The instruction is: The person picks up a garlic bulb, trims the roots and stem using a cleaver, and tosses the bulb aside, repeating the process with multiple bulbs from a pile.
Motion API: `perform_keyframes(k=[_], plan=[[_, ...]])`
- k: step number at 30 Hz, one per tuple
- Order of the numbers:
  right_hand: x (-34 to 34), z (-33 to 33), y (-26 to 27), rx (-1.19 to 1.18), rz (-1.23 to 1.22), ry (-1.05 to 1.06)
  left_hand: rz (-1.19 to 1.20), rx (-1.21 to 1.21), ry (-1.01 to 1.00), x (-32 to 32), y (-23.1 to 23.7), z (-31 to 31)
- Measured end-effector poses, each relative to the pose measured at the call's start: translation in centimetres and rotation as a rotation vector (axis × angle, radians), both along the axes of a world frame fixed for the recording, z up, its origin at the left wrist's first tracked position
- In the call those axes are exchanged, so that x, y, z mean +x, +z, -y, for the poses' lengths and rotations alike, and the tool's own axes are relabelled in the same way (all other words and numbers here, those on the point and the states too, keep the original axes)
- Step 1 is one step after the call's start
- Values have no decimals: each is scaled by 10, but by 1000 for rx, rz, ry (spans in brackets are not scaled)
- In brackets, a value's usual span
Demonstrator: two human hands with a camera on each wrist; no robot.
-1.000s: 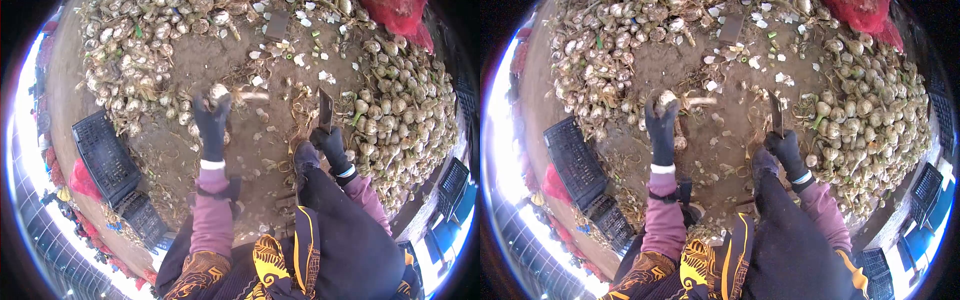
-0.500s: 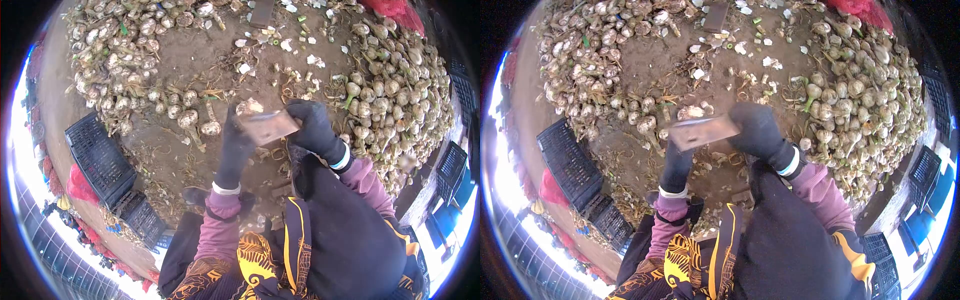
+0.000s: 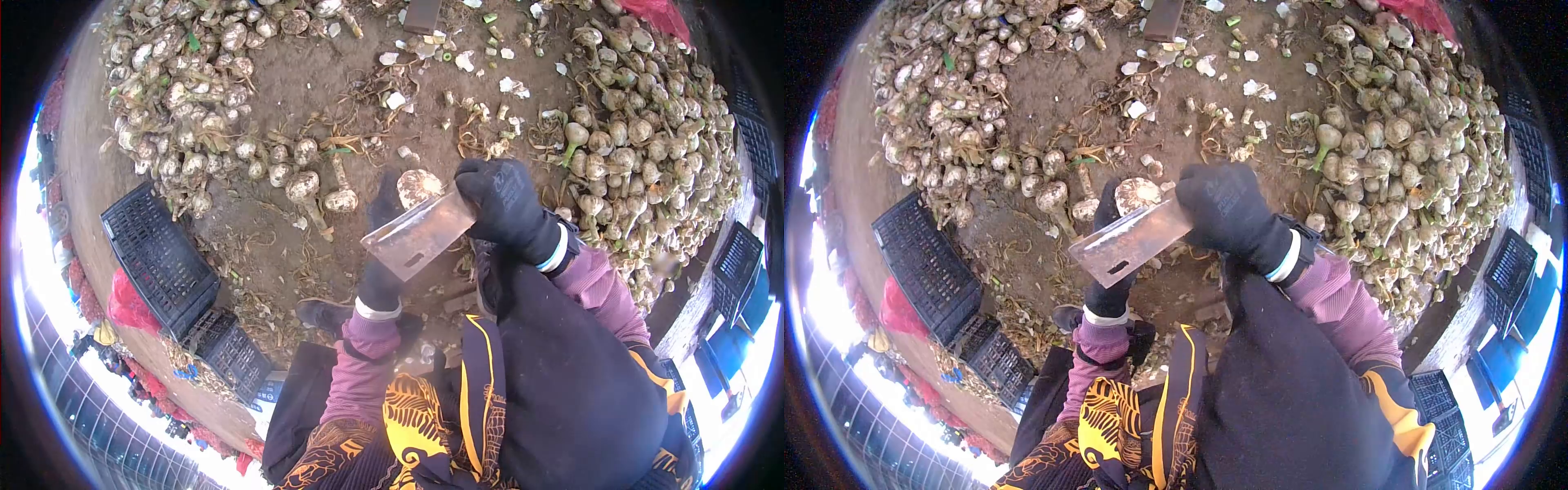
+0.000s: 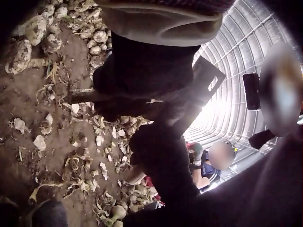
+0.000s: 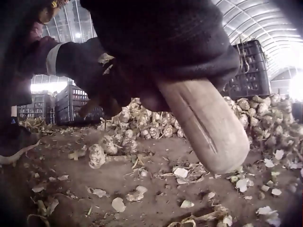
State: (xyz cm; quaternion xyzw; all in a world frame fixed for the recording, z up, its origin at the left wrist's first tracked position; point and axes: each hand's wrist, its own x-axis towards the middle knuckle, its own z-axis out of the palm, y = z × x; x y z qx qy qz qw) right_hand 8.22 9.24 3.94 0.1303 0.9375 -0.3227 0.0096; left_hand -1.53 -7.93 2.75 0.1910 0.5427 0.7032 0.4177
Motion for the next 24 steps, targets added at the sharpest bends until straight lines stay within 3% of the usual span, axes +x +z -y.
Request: perform_keyframes(k=[3, 5, 7, 8, 9, 10, 11, 13, 16, 17, 19, 22, 24], plan=[[4, 5, -15, -17, -34, -58, -496, -177, -200, -5, -32, 22], [17, 5, -53, -30, 35, -181, -510, -304, -232, -6, -28, 21], [49, -7, -114, -9, 238, -383, -228, -380, -124, -1, 14, -3], [60, -12, -112, -54, 261, -434, -88, -415, -67, 3, 24, -11], [67, -15, -108, -100, 276, -476, -31, -253, 72, 8, 4, -10], [75, -13, -102, -148, 300, -526, -98, -279, 65, 7, -1, -11], [81, 1, -108, -186, 133, -673, -157, -298, 46, 7, -5, -14], [67, 3, -92, -260, 104, -624, -415, -384, -15, 1, -16, -19], [57, 16, -81, -424, 53, -641, -334, -450, 104, -11, -11, -13], [54, 19, -78, -456, 47, -671, -203, -434, 131, -16, -3, -11], [45, 21, -69, -527, 50, -675, -429, -304, 156, -18, -23, 2], [27, 21, -52, -586, 11, -644, 431, 221, 293, -5, -34, -5], [13, 27, -35, -550, -111, -647, 704, 218, 352, 5, -29, -10]])
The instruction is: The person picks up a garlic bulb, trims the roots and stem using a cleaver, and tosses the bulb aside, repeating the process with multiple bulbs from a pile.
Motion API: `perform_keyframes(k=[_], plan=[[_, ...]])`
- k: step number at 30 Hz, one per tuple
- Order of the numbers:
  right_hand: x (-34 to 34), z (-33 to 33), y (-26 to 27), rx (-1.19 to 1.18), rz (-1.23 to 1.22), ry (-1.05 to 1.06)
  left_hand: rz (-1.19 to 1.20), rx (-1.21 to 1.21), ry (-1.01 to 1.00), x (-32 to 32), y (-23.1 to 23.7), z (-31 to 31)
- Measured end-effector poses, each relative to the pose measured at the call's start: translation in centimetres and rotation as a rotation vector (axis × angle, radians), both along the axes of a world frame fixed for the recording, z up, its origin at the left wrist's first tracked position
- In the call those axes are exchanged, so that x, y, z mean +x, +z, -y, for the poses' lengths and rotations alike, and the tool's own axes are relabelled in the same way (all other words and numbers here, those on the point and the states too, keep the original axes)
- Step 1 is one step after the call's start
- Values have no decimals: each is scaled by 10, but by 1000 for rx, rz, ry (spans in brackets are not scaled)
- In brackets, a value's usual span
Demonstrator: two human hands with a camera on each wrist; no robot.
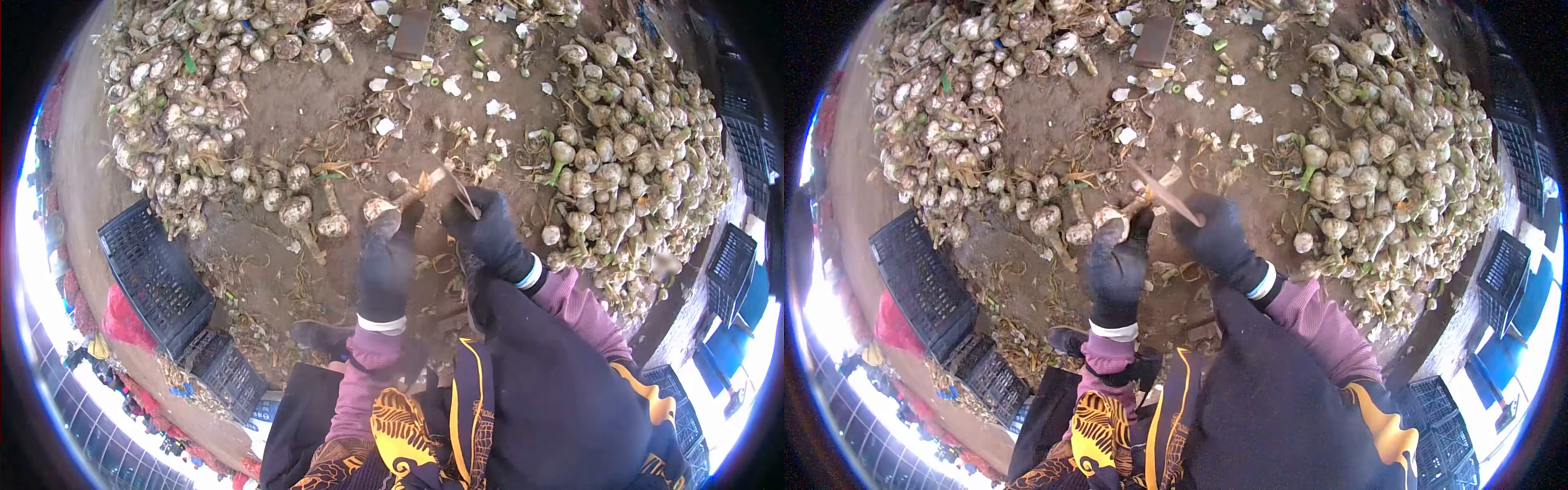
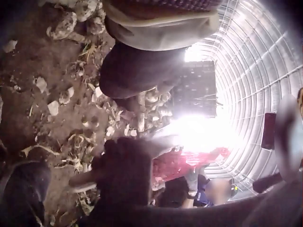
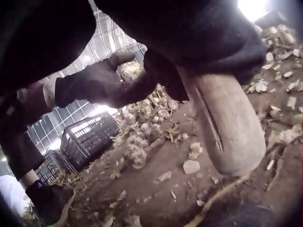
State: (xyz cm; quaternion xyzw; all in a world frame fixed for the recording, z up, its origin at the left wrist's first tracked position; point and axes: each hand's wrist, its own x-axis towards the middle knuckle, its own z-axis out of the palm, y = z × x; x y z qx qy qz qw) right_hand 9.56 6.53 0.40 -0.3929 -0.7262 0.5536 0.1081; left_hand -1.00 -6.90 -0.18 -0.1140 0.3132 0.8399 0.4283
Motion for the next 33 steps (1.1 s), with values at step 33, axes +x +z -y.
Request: perform_keyframes(k=[33], plan=[[41, -28, -43, -449, 88, -114, -511, -304, -270, -36, -29, 4]])
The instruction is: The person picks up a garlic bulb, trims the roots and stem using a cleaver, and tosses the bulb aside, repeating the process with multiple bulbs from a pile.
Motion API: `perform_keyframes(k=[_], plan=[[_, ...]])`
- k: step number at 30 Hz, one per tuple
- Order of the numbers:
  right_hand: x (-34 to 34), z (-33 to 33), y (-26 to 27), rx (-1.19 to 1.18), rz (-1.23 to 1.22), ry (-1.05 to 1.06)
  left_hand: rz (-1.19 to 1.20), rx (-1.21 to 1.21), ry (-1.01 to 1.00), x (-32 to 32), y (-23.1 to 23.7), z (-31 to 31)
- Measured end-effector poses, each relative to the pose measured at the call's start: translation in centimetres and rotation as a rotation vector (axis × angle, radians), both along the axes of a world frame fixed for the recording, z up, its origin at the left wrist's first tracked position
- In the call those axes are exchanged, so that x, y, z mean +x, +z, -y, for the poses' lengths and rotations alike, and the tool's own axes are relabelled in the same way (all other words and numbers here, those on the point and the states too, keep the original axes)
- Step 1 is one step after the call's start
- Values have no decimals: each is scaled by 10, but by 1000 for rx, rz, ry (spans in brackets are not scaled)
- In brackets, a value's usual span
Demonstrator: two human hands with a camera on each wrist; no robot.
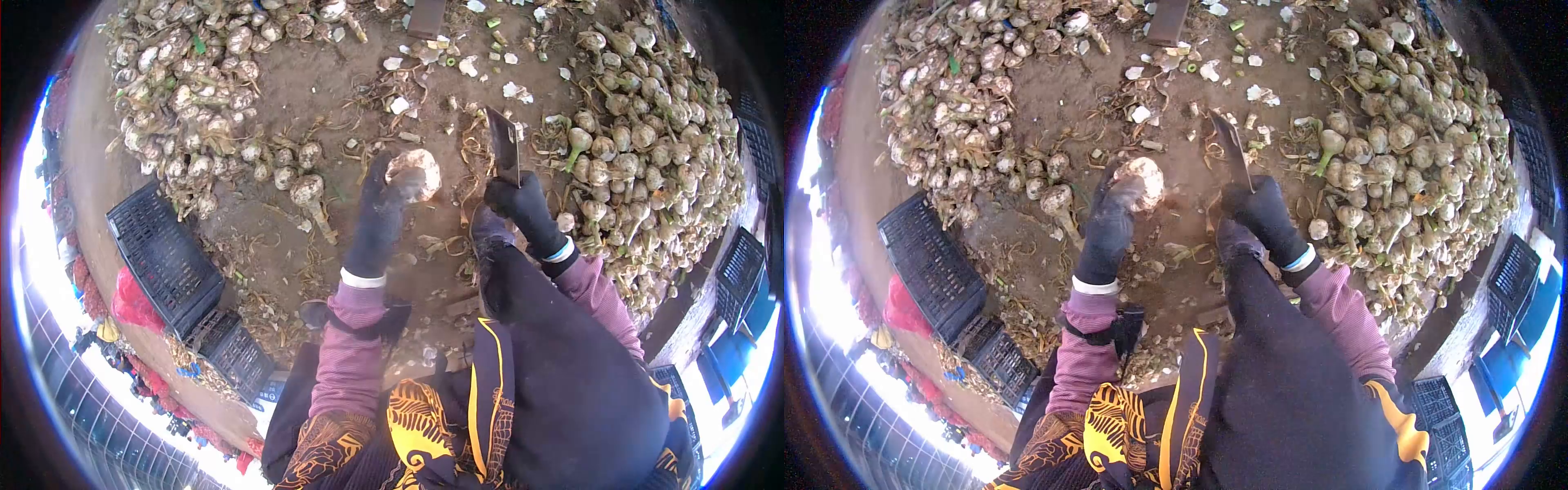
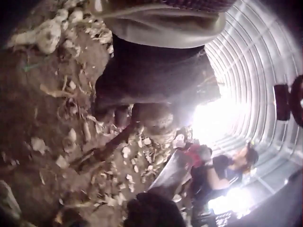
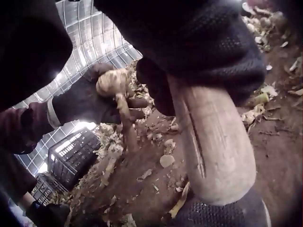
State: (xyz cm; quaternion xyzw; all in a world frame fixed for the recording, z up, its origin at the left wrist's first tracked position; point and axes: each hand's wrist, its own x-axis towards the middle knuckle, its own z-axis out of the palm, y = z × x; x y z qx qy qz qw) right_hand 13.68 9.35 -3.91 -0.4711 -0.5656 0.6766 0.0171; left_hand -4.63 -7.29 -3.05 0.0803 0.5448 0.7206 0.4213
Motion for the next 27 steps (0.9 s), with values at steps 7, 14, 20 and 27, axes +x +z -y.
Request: perform_keyframes(k=[7, 14, 20, 27], plan=[[-9, -4, 35, 119, -10, 97, -1020, -170, -350, 14, 32, -1], [-24, -3, 70, 626, -187, 504, 245, 44, -147, 35, 57, 3], [-32, -7, 87, 878, -103, 752, -234, -11, -309, 43, 49, 14], [-25, -2, 67, 927, -47, 797, -727, 29, -406, 45, 39, 10]])
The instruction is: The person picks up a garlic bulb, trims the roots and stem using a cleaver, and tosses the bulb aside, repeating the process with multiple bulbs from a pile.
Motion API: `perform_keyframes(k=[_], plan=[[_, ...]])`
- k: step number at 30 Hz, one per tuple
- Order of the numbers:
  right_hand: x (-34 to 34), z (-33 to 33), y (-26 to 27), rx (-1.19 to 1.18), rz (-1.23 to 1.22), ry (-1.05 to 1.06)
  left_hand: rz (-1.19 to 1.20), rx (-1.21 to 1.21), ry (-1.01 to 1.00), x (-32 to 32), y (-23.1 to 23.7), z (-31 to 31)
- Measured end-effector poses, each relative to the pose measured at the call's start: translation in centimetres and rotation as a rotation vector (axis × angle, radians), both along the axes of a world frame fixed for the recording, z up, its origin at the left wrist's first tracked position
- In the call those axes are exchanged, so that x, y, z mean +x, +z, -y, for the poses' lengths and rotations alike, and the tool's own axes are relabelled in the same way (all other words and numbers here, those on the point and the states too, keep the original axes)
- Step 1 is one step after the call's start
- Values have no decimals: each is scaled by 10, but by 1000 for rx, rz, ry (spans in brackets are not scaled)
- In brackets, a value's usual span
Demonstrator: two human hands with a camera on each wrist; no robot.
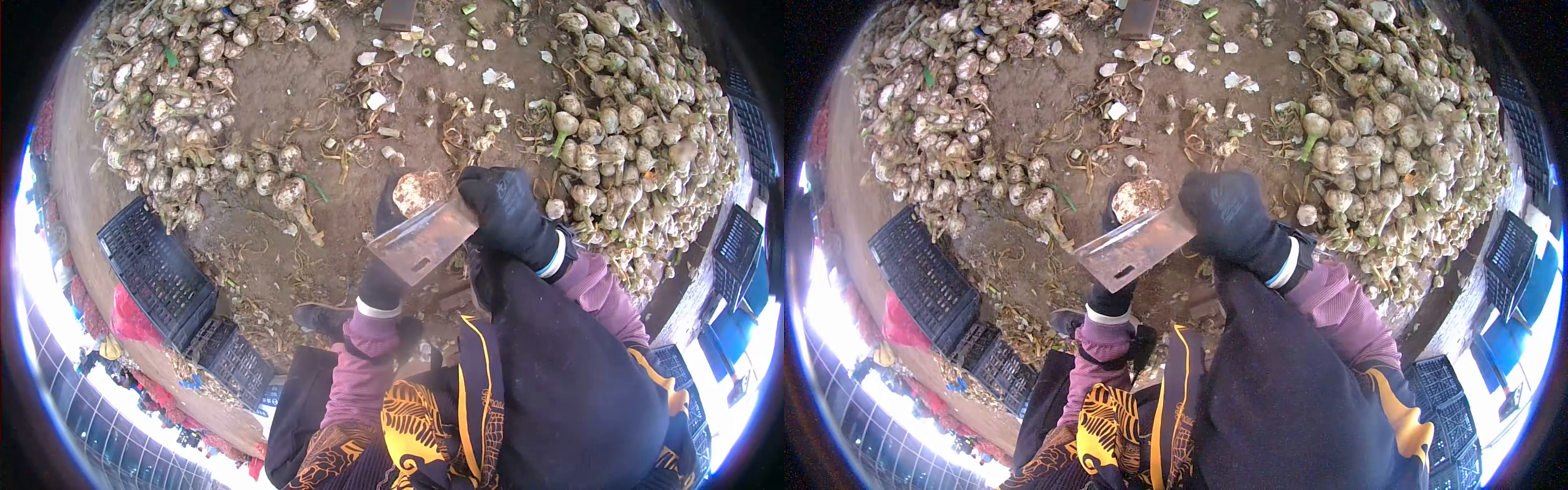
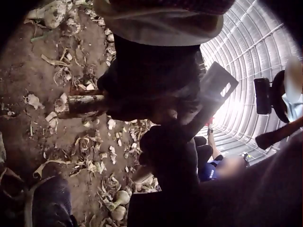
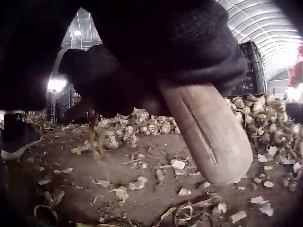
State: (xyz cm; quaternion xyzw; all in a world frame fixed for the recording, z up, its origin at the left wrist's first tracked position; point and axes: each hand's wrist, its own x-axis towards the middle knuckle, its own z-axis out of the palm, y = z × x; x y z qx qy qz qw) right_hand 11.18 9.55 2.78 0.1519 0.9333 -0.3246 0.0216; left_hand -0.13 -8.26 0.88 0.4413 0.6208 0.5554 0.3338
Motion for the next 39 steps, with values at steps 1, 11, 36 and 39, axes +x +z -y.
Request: perform_keyframes(k=[1, 11, 36, 39], plan=[[2, 2, -6, -15, -25, -28, -79, 24, -17, 0, -2, -1], [75, 1, -130, -93, 194, -422, 1057, -368, 276, 15, 23, -13], [4, -1, 15, -119, -114, -105, 816, -120, 215, -7, -6, -17], [4, -7, 15, -122, -52, -45, 886, -106, 200, -7, -3, -24]])
